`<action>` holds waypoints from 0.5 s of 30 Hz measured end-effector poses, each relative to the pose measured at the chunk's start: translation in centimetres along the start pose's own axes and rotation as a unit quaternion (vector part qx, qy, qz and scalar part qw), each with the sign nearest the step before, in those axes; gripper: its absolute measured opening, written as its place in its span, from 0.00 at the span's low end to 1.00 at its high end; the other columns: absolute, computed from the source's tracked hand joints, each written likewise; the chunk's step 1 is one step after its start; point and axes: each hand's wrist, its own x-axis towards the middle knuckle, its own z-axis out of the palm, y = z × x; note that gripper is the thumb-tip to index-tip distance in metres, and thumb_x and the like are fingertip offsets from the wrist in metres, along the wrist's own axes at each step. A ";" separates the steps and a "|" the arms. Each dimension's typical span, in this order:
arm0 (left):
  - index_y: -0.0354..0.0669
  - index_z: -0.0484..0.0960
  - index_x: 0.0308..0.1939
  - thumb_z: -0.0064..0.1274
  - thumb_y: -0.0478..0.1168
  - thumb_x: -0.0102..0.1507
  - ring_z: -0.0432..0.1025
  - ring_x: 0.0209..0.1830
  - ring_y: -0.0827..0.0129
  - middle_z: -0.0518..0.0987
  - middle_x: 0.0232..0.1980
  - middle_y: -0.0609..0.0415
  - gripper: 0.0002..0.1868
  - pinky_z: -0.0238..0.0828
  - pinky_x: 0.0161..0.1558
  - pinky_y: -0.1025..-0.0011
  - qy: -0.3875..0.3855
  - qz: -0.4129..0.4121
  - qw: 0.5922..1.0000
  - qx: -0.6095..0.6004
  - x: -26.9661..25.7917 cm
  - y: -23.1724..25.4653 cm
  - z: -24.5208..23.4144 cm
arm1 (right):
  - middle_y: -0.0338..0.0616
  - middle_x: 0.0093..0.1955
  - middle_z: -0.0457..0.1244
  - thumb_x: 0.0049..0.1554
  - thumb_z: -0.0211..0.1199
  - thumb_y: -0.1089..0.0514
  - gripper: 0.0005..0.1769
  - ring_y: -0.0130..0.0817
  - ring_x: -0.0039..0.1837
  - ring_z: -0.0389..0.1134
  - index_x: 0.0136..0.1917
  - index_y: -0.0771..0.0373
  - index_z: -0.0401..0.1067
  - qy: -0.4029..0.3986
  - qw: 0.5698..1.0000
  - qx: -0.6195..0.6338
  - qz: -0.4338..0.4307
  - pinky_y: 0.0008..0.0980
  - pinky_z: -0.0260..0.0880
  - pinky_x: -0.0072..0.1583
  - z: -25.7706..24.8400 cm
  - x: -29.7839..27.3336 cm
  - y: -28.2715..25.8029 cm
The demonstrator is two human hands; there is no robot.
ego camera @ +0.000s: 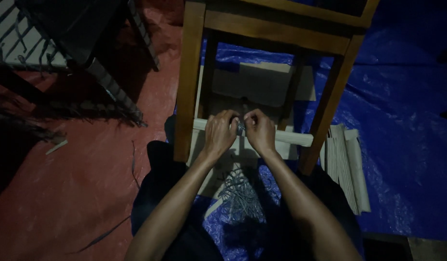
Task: Tying and weaving individual strips of material onto a wooden chair frame to construct the seat.
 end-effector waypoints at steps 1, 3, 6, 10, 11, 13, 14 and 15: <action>0.48 0.84 0.48 0.50 0.39 0.69 0.79 0.47 0.55 0.84 0.42 0.51 0.08 0.68 0.50 0.60 0.000 0.002 1.000 -0.004 0.0 -0.1 0.1 | 0.52 0.37 0.69 0.60 0.59 0.58 0.07 0.57 0.47 0.72 0.47 0.55 0.78 0.003 1.000 -0.006 0.004 0.53 0.70 0.50 0.0 0.0 -0.1; 0.47 0.83 0.48 0.50 0.39 0.69 0.78 0.47 0.54 0.83 0.42 0.51 0.08 0.67 0.50 0.59 -0.001 0.003 1.000 -0.008 0.0 -0.4 0.4 | 0.53 0.38 0.69 0.59 0.58 0.56 0.07 0.59 0.48 0.72 0.46 0.53 0.78 0.006 1.000 -0.013 0.009 0.54 0.70 0.51 0.1 0.1 -0.2; 0.49 0.83 0.49 0.50 0.41 0.69 0.79 0.48 0.54 0.83 0.42 0.52 0.09 0.68 0.50 0.60 -0.001 0.008 1.000 0.002 0.0 -0.4 0.5 | 0.53 0.38 0.69 0.59 0.59 0.56 0.07 0.60 0.49 0.72 0.47 0.53 0.78 0.005 1.000 -0.031 0.001 0.55 0.70 0.51 0.1 0.0 -0.2; 0.46 0.83 0.48 0.50 0.41 0.68 0.78 0.47 0.52 0.83 0.42 0.50 0.09 0.68 0.49 0.59 -0.002 0.010 1.000 0.012 0.0 -0.2 0.3 | 0.54 0.36 0.68 0.59 0.59 0.58 0.07 0.62 0.48 0.72 0.46 0.55 0.78 0.017 1.000 -0.024 0.010 0.57 0.69 0.50 0.1 -0.2 -0.4; 0.44 0.83 0.48 0.49 0.41 0.69 0.79 0.47 0.53 0.83 0.42 0.49 0.09 0.67 0.49 0.59 0.000 0.008 1.000 0.015 0.0 -0.2 0.3 | 0.53 0.36 0.68 0.59 0.60 0.58 0.06 0.62 0.47 0.72 0.46 0.55 0.78 0.020 0.999 -0.025 0.008 0.57 0.69 0.49 0.2 -0.1 -0.3; 0.45 0.84 0.49 0.49 0.41 0.69 0.79 0.47 0.54 0.83 0.42 0.50 0.10 0.68 0.49 0.60 0.000 0.009 1.000 0.015 0.0 -0.5 0.5 | 0.51 0.35 0.68 0.59 0.60 0.58 0.06 0.60 0.47 0.72 0.46 0.54 0.78 0.020 0.999 -0.027 0.001 0.56 0.70 0.49 0.2 -0.1 -0.3; 0.45 0.84 0.49 0.49 0.41 0.69 0.79 0.48 0.55 0.83 0.42 0.51 0.10 0.68 0.50 0.61 0.000 0.010 1.000 0.016 0.0 -0.6 0.6 | 0.50 0.35 0.67 0.59 0.59 0.58 0.06 0.58 0.47 0.72 0.46 0.53 0.78 0.020 0.999 -0.029 -0.006 0.54 0.70 0.49 0.2 -0.1 -0.3; 0.45 0.84 0.49 0.49 0.41 0.69 0.79 0.48 0.55 0.83 0.42 0.51 0.10 0.68 0.50 0.61 0.000 0.009 1.000 0.016 0.0 -0.5 0.6 | 0.50 0.35 0.67 0.59 0.59 0.58 0.06 0.58 0.47 0.72 0.46 0.53 0.78 0.019 0.999 -0.029 -0.006 0.54 0.70 0.49 0.2 -0.1 -0.3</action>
